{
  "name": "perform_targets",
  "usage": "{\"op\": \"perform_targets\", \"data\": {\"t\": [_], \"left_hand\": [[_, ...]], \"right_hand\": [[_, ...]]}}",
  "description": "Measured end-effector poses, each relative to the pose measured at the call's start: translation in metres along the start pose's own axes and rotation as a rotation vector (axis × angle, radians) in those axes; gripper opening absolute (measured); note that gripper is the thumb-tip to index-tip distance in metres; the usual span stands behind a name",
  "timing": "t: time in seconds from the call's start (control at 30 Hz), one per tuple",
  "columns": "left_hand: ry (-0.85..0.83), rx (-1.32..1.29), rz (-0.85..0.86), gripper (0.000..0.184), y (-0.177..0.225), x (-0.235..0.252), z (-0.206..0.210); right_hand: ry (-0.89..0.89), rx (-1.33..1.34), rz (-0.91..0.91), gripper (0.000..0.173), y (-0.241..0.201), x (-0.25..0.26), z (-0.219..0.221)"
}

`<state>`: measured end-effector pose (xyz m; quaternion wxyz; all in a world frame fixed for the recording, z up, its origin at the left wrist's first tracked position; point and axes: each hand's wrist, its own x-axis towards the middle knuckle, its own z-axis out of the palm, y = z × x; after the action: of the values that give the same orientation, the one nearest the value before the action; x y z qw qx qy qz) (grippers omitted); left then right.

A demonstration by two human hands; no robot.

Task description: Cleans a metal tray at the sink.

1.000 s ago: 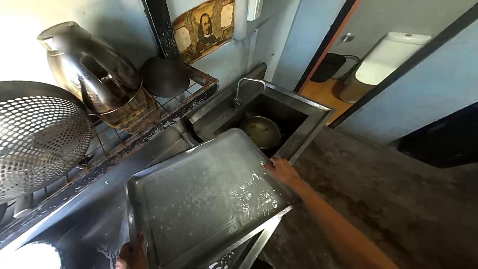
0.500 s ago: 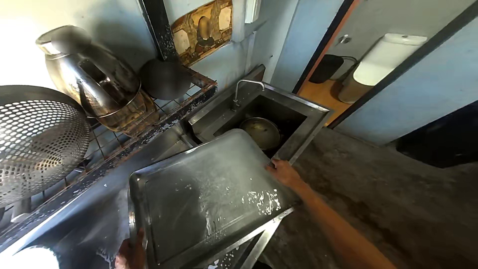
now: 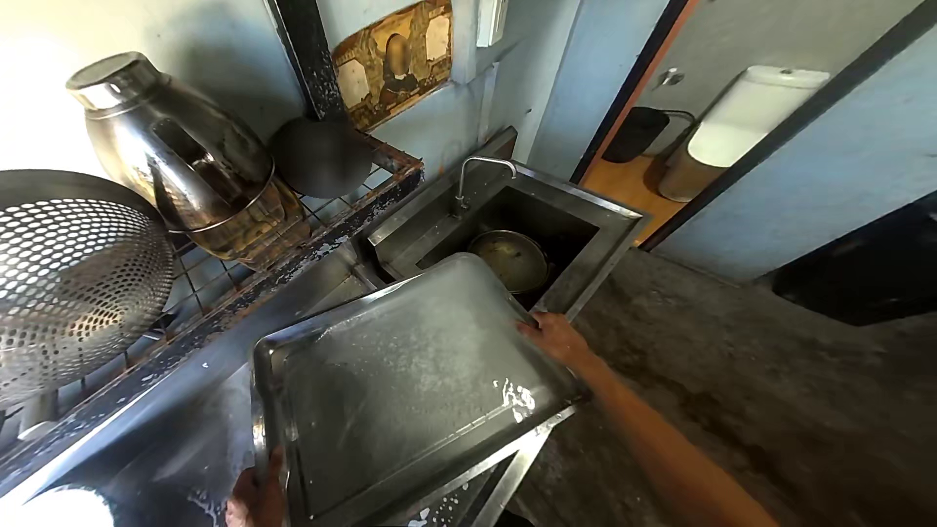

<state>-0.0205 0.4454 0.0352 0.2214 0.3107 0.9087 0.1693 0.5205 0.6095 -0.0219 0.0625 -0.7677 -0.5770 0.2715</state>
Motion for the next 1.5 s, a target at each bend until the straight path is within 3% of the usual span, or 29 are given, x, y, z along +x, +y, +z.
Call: {"op": "perform_targets", "data": {"t": [1.5], "left_hand": [[-0.022,-0.017,0.039,0.049,0.008,-0.003,-0.012]], "right_hand": [[0.003,0.011,-0.005,0.053,-0.005,-0.002,-0.006]]}}
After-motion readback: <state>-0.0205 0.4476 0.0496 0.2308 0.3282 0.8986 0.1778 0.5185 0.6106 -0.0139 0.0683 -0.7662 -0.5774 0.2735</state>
